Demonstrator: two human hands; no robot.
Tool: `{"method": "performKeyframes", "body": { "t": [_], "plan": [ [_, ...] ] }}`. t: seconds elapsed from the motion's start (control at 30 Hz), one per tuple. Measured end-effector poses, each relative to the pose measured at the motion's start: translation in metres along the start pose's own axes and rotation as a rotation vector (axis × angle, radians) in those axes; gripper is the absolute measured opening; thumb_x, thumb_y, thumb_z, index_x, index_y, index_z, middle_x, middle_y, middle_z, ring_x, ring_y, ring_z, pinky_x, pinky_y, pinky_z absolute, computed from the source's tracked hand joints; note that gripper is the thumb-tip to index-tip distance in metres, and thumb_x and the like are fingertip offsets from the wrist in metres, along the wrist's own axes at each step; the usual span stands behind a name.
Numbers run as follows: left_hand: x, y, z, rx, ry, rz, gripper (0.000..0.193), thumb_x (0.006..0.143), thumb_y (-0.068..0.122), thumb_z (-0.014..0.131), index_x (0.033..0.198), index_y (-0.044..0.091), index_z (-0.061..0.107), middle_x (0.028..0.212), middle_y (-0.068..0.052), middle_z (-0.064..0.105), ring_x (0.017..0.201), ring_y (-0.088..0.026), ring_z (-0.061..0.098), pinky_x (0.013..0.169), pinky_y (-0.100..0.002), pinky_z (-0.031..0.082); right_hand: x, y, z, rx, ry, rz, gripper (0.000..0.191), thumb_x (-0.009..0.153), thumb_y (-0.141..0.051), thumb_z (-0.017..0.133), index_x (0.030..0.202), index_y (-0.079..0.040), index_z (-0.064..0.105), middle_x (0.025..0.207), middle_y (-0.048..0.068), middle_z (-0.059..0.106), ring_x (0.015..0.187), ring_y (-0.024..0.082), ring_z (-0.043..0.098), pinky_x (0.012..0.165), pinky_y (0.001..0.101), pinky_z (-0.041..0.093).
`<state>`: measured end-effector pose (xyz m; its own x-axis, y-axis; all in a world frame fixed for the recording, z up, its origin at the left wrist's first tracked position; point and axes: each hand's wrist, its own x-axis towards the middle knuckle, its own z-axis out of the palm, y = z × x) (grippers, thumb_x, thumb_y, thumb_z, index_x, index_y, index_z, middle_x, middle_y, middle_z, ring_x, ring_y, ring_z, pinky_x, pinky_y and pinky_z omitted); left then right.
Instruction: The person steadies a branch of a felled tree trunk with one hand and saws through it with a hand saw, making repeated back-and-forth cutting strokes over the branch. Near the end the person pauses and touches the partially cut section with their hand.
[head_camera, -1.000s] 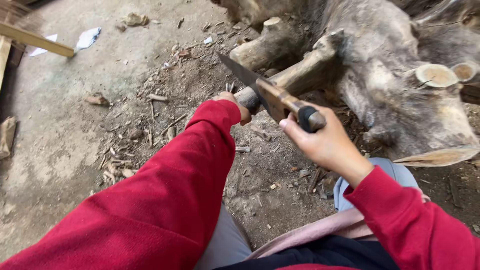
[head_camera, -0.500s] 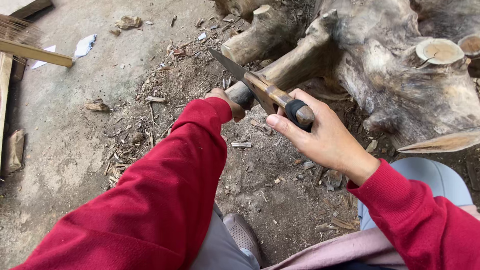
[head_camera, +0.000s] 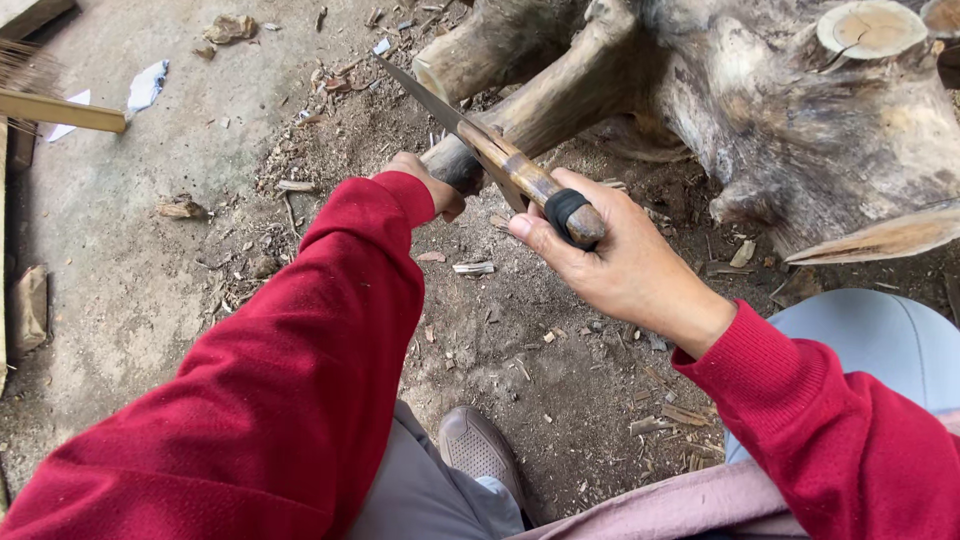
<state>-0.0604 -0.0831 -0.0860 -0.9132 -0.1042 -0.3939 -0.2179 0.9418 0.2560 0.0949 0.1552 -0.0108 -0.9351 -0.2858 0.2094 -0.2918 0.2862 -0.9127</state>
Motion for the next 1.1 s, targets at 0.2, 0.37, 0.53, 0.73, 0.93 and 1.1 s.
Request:
{"method": "performKeyframes", "body": {
  "t": [0.2, 0.37, 0.53, 0.73, 0.93, 1.1],
  "plan": [
    [0.005, 0.006, 0.007, -0.003, -0.026, 0.016, 0.041, 0.056, 0.028, 0.086, 0.079, -0.004, 0.076, 0.078, -0.016, 0.074, 0.074, -0.026, 0.073, 0.071, -0.036, 0.060, -0.003, 0.010, -0.001, 0.009, 0.062, 0.014, 0.023, 0.098, -0.028, 0.070, 0.093, -0.006, 0.063, 0.065, -0.004, 0.049, 0.060, 0.006, 0.044, 0.052, 0.0276, 0.039],
    [0.001, 0.008, 0.005, -0.002, -0.036, 0.014, 0.038, 0.056, 0.027, 0.086, 0.076, -0.003, 0.076, 0.076, -0.015, 0.073, 0.071, -0.025, 0.073, 0.069, -0.036, 0.060, -0.002, 0.005, 0.000, -0.037, 0.065, 0.040, 0.026, 0.098, -0.028, 0.070, 0.090, -0.005, 0.063, 0.062, -0.003, 0.046, 0.058, 0.007, 0.042, 0.051, 0.0286, 0.038],
    [-0.006, 0.012, -0.001, 0.039, -0.028, -0.015, 0.041, 0.057, 0.030, 0.087, 0.080, -0.002, 0.077, 0.082, -0.016, 0.075, 0.077, -0.025, 0.073, 0.073, -0.035, 0.060, -0.001, 0.001, -0.002, -0.011, 0.057, 0.076, 0.023, 0.098, -0.028, 0.070, 0.092, -0.006, 0.065, 0.062, -0.006, 0.048, 0.058, 0.005, 0.042, 0.050, 0.0274, 0.037],
    [-0.010, 0.013, -0.006, 0.043, 0.009, -0.047, 0.053, 0.056, 0.033, 0.088, 0.092, -0.004, 0.075, 0.091, -0.018, 0.075, 0.085, -0.026, 0.075, 0.078, -0.034, 0.060, 0.002, 0.002, -0.001, -0.001, 0.054, 0.042, 0.023, 0.100, -0.026, 0.069, 0.091, -0.005, 0.064, 0.066, -0.006, 0.048, 0.062, 0.004, 0.043, 0.053, 0.0258, 0.039],
    [-0.006, 0.012, -0.006, 0.093, 0.037, -0.056, 0.062, 0.055, 0.036, 0.089, 0.100, -0.004, 0.074, 0.099, -0.019, 0.075, 0.094, -0.027, 0.074, 0.088, -0.035, 0.057, 0.006, -0.001, 0.001, -0.028, 0.035, 0.088, 0.026, 0.100, -0.027, 0.068, 0.088, -0.006, 0.061, 0.065, -0.006, 0.047, 0.061, 0.005, 0.042, 0.052, 0.0266, 0.038],
    [-0.005, 0.011, -0.005, 0.081, 0.037, -0.050, 0.064, 0.054, 0.035, 0.089, 0.102, -0.005, 0.073, 0.100, -0.019, 0.075, 0.094, -0.027, 0.074, 0.087, -0.035, 0.058, 0.005, -0.002, 0.000, -0.038, 0.038, 0.072, 0.026, 0.100, -0.027, 0.068, 0.088, -0.005, 0.060, 0.065, -0.006, 0.046, 0.061, 0.005, 0.041, 0.053, 0.0268, 0.038]
  ]
}}
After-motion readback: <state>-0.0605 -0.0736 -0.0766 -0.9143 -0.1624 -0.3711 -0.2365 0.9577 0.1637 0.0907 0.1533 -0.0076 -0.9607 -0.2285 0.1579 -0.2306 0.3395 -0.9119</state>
